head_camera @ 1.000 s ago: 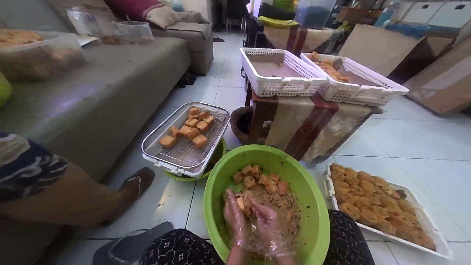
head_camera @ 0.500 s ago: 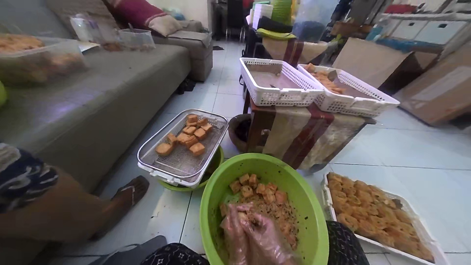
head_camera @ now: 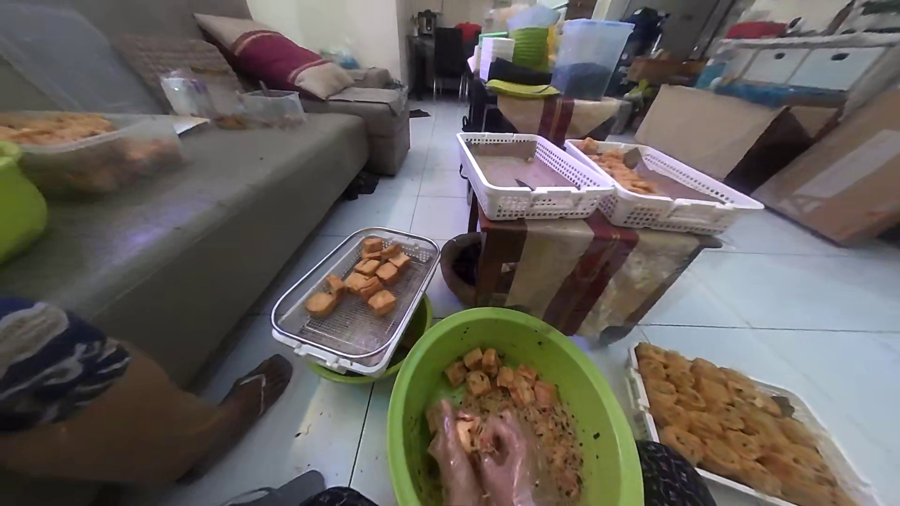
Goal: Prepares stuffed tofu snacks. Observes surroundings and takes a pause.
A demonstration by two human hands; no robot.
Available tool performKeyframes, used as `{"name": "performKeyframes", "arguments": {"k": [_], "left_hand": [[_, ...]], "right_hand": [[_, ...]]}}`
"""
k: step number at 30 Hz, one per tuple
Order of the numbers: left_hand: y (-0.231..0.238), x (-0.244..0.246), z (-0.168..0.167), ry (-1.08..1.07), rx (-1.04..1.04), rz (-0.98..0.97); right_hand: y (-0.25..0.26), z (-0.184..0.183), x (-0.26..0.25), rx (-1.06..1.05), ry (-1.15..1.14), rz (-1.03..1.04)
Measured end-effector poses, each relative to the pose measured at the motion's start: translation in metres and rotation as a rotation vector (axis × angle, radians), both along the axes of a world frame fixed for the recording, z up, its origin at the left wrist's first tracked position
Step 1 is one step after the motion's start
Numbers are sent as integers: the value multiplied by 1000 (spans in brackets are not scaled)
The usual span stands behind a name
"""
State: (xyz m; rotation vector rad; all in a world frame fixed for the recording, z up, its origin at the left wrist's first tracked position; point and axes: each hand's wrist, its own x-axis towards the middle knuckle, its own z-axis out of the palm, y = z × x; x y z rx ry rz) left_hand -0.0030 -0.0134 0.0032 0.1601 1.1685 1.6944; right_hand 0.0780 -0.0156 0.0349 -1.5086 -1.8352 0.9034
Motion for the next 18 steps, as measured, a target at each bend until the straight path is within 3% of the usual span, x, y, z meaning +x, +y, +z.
{"name": "performKeyframes", "arguments": {"k": [4,9,13,18], "left_hand": [[0,-2,17,-211,-7,-58],[5,-3,15,-317,48,-78],[5,-7,8,-357,40,-27],[-3,2,11,-333,9,-68]], "right_hand": [[-3,29,8,-97,-112,134],[-11,28,8,276,-59,140],[-22,-8,1,439,-83,137],[-9,-1,6,251,-188,155]]}}
